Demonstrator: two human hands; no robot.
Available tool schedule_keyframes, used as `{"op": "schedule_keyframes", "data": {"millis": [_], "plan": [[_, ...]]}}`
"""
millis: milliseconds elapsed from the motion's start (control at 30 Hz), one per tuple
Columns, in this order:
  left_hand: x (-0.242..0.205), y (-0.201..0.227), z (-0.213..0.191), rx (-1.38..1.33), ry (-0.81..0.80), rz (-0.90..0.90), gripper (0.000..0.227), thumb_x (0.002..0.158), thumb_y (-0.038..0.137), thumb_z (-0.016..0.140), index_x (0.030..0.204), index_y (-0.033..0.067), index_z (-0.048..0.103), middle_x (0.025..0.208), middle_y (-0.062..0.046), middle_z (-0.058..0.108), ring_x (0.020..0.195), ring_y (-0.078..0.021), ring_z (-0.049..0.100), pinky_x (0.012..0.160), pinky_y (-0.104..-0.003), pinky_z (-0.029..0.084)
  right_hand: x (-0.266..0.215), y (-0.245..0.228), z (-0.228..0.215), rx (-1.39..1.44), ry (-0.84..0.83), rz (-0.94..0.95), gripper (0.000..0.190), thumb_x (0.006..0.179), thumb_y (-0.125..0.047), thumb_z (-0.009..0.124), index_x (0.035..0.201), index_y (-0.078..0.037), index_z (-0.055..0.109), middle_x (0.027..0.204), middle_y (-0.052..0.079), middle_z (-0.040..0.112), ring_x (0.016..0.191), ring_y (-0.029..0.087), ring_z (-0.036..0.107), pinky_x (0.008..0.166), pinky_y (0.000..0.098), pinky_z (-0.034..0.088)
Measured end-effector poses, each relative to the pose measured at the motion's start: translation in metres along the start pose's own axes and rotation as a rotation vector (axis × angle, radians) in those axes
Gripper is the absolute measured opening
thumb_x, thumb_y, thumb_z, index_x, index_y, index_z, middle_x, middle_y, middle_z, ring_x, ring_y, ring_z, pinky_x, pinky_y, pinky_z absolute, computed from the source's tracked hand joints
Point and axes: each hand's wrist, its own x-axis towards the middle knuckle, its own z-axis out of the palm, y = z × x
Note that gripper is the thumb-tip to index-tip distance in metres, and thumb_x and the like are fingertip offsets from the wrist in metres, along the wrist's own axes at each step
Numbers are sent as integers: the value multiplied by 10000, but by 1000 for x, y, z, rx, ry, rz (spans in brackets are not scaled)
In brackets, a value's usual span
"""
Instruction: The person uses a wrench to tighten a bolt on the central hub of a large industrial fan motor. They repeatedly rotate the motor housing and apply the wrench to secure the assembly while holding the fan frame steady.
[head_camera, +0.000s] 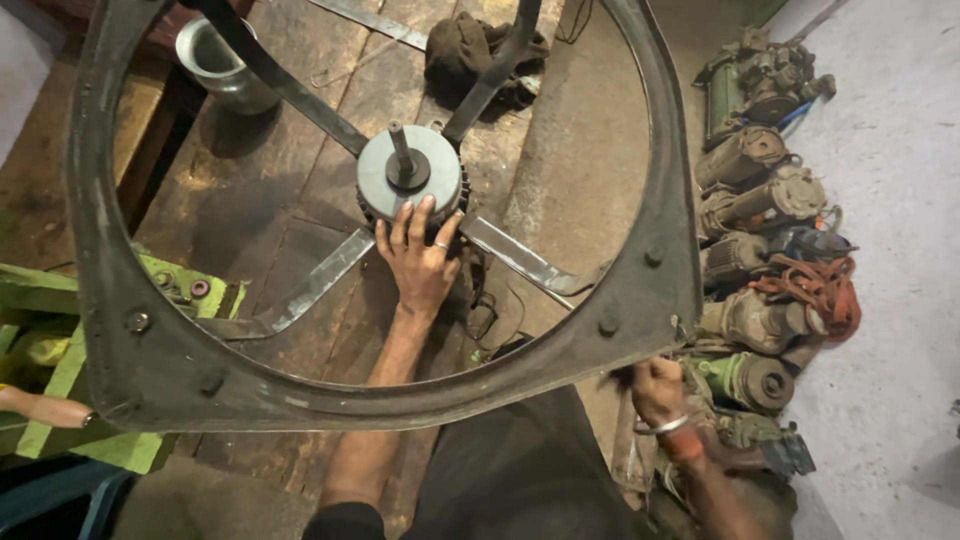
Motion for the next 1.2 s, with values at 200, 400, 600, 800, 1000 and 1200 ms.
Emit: {"op": "schedule_keyframes", "data": {"millis": [200,400,600,800,1000,1200], "plan": [[-2,-2,1,-4,-6,10,724,622,265,929,1316,314,731,1590,-10,421,1496,-275,320,1241,-588,191,-11,21,13,1082,-201,506,613,1096,-582,488,812,-55,616,561,61,602,351,141,491,283,244,358],[-3,-1,3,-9,-8,-11,728,631,255,933,1326,329,726,1602,6,422,1503,-266,325,1253,-571,191,-28,-68,-4,530,27,393,236,919,-265,551,1123,-158,606,775,134,687,620,199,690,542,303,564],[-4,-6,5,0,6,18,677,704,275,916,1352,320,726,1596,-1,427,1498,-266,330,1239,-572,187,-16,-124,-3,-688,-60,-543,414,770,-185,833,1106,4,684,1041,175,679,931,352,665,763,423,539],[-6,-6,9,-10,47,11,522,831,333,857,1337,309,728,1596,3,432,1494,-255,334,1250,-571,184,5,-103,-26,-724,-141,-877,328,775,-196,810,1029,-27,691,1107,212,662,971,408,660,803,470,548],[-3,-11,9,17,70,39,438,902,312,805,1335,302,742,1594,7,445,1493,-244,347,1252,-552,186,16,23,15,781,148,687,163,998,-331,595,964,-172,586,603,-25,539,309,100,348,275,220,266],[-8,-9,13,32,62,24,416,926,297,796,1338,309,737,1601,18,445,1503,-234,340,1271,-540,180,-16,1,-11,534,157,289,170,1013,-189,589,1104,-61,525,900,50,637,670,151,604,560,292,500]]}}
